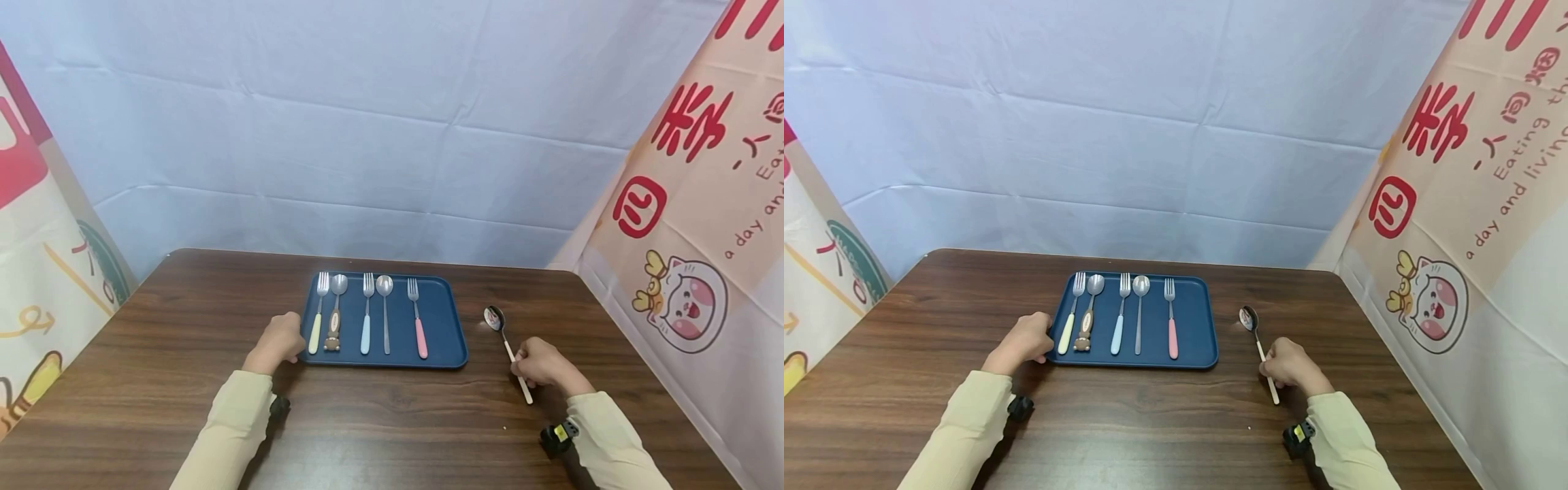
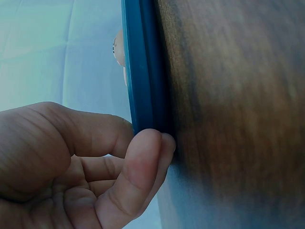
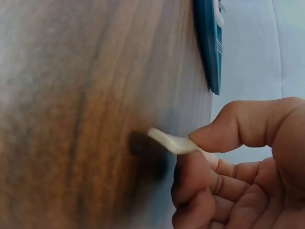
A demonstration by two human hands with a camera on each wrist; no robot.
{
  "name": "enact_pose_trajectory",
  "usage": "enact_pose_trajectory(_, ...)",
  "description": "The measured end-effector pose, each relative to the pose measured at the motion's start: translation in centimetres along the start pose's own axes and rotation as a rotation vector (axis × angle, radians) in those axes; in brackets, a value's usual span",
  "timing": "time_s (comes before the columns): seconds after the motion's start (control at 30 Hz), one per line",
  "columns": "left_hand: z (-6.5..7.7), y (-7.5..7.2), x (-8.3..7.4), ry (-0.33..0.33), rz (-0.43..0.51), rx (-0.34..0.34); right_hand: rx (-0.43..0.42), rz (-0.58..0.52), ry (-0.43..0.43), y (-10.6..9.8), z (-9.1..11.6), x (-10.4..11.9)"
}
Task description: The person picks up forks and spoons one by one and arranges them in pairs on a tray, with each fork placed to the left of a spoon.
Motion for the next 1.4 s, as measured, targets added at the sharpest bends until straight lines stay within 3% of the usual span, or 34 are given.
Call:
enact_pose_trajectory(0.27, 0.0, 0.0, 0.1, -0.004, -0.001, 0.005, -0.011, -0.061, 0.006, -1.0, -0.2, 0.9)
enact_pose_trajectory(0.53, -0.1, 0.0, 0.1, -0.001, -0.004, 0.004, -0.015, -0.016, -0.048, -2.2, -0.2, 2.0)
enact_pose_trajectory(1.4, -0.2, 0.1, 0.1, -0.005, -0.013, 0.005, -0.001, -0.043, -0.073, -1.0, -1.2, 3.0)
Point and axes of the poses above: each hand's wrist, its own z-axis away from the middle knuckle, its own y-axis out of the palm, x = y × z, the point moved 2 cm from there along -z, towards the middle knuckle, and after that the axes turned 5 degrees about -x, right-handed, at the moved point
